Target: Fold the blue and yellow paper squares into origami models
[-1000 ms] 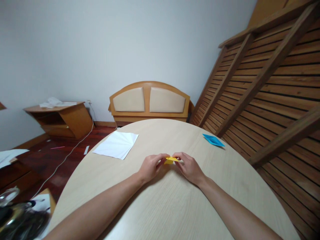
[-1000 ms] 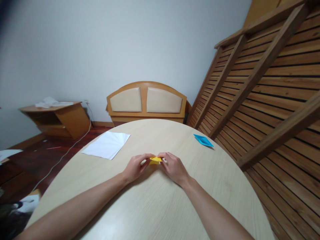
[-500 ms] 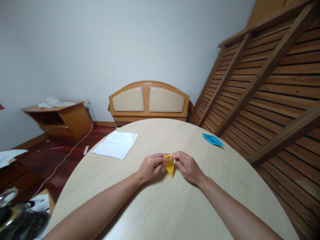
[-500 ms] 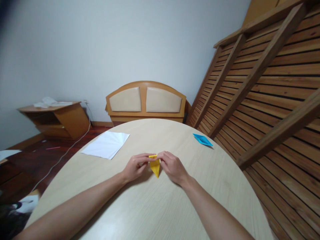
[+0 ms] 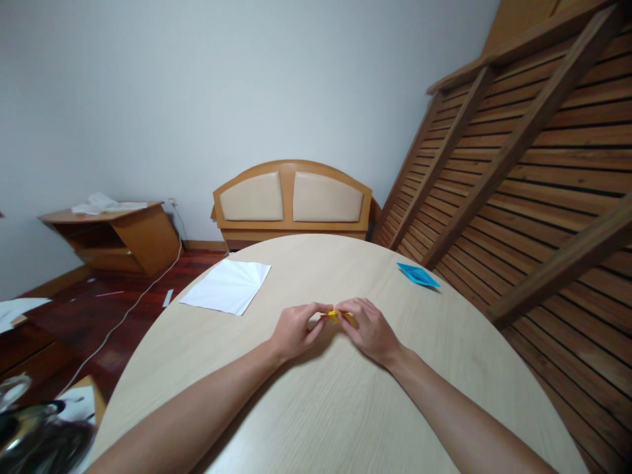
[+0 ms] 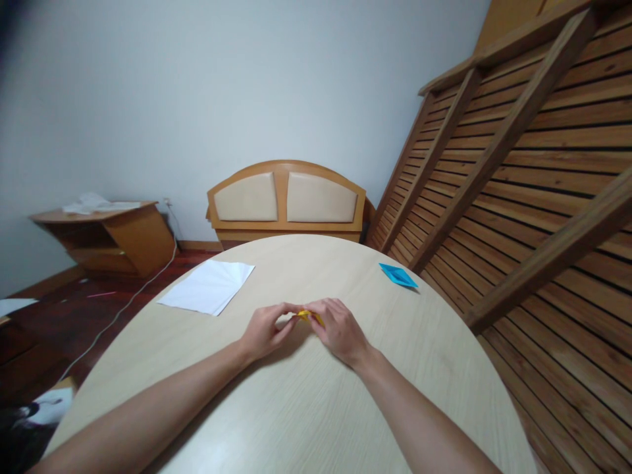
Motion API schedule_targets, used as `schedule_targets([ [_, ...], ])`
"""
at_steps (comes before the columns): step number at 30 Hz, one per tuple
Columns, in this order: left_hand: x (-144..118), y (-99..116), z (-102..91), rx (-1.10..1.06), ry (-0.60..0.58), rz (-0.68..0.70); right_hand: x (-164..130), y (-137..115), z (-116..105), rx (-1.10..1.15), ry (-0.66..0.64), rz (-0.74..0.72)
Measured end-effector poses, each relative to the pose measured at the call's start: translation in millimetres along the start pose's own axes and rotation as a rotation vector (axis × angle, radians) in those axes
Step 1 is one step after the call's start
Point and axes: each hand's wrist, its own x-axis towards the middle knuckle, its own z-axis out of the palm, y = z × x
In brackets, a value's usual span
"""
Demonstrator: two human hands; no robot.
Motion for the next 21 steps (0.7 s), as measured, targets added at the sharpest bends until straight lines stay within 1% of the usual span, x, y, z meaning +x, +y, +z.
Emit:
schedule_targets([
  [2,2,2,-1.9,0.023,-0.019,0.005,1,-2,-2,-0.006,-0.005,-0.013],
  [5,3,3,-3.2,0.072,-0.040,0.008,4,-5,-5,-0.006,-0.048,-0.044],
  [7,2,2,-2.4,0.122,-0.045,0.002,5,-7,-5,-0.009,-0.079,-0.058],
  [9,2,0,-1.0,0.151,-0.035,-0.017,6,-6,-4,-0.018,-0.084,-0.048],
  [12,2,-3,0.6,0.127,-0.016,-0.083,4,-4,-3,-0.020,-0.040,0.027],
  [17,4,-8,1.0,0.042,0.020,-0.224,1,2,-1,-0.017,0.015,0.248],
  [19,5,-9,1.2,0.007,0.026,-0.251,0,3,-1,0.006,0.017,0.321],
  [21,5,-8,1.6,-0.032,0.017,-0.248,0,3,-1,0.027,0.006,0.356],
])
